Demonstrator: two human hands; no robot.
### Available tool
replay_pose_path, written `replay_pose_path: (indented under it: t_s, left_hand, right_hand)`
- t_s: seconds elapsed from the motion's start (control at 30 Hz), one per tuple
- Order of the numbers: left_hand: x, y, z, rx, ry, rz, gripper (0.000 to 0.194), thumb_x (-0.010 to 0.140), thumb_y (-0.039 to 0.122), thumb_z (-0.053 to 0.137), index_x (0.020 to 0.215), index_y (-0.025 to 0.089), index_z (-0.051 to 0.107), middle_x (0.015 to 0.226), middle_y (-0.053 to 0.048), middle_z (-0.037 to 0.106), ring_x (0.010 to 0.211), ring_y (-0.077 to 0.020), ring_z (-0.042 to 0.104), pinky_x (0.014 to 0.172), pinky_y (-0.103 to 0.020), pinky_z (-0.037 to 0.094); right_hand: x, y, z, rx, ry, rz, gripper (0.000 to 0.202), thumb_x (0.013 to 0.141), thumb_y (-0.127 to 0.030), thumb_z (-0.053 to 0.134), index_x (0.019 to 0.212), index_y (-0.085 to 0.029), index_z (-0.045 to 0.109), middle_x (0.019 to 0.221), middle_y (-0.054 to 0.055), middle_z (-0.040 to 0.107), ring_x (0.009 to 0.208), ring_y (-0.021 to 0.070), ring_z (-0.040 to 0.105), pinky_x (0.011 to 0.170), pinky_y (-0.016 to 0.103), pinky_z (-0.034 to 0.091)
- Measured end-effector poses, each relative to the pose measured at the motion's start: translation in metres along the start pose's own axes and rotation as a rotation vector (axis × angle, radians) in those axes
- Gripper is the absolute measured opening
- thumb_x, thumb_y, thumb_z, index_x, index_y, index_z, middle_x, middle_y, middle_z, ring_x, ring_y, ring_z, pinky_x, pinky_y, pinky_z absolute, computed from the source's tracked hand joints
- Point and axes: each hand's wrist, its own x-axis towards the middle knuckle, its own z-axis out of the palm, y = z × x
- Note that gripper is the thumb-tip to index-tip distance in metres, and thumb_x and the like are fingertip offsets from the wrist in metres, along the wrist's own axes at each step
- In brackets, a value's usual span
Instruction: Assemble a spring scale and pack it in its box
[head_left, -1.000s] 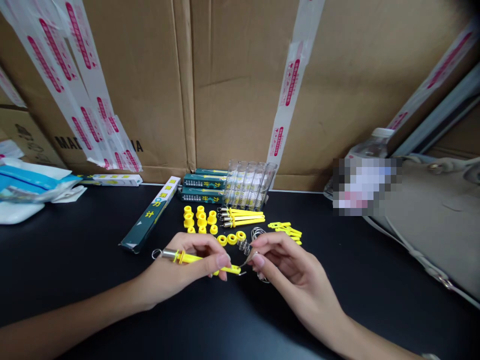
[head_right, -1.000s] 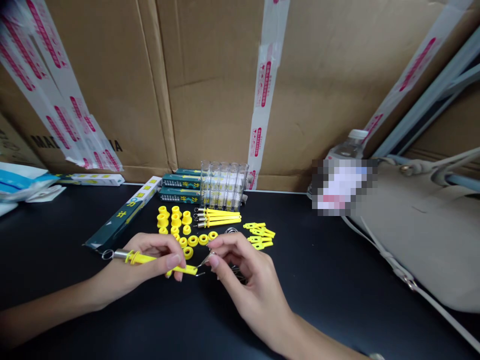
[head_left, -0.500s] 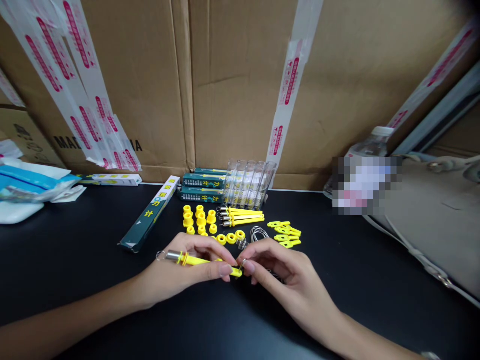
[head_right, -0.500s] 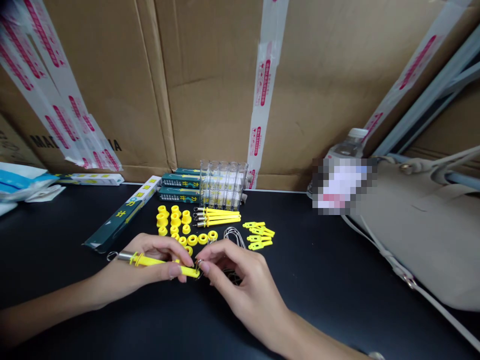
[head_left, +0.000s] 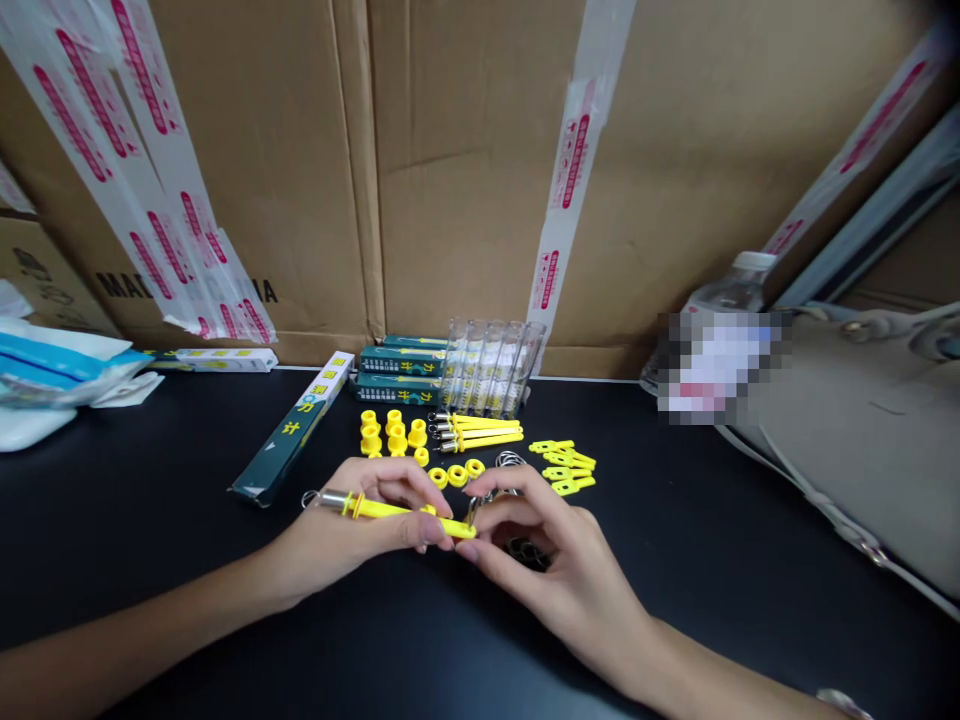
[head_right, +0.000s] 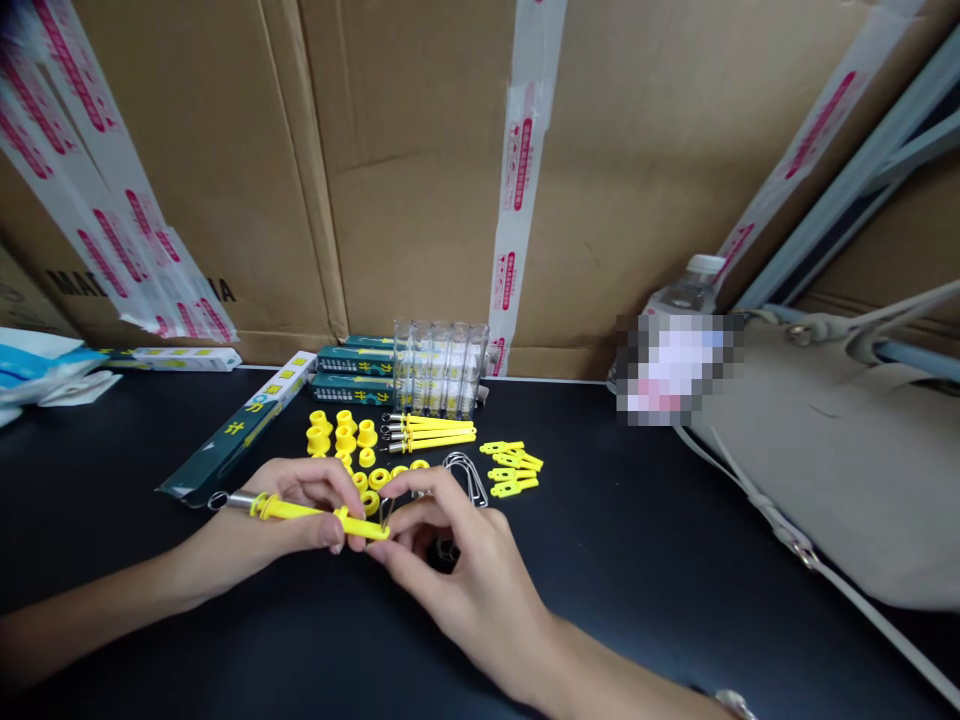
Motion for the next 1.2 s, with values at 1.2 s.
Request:
replay_pose_path:
  t_s: [1.2]
  left_hand:
    - [-0.018,-0.005,0.015,1.515,0.189,0.777,0.023,0.104,0.024,0.047,0.111,0.01,0.065,0.094,-0.01,0.078,0.077,-0.0243,0.07,0.077,-0.039,0.042]
  right_hand:
    - [-0.008,-0.001,-0.001,0.203,0.001,0.258,0.03,0.089,-0.046,0.072,0.096,-0.017,0.067,0.06,-0.002,0.062,0.037,0.0068,0.053,0.031,0.012,0.045]
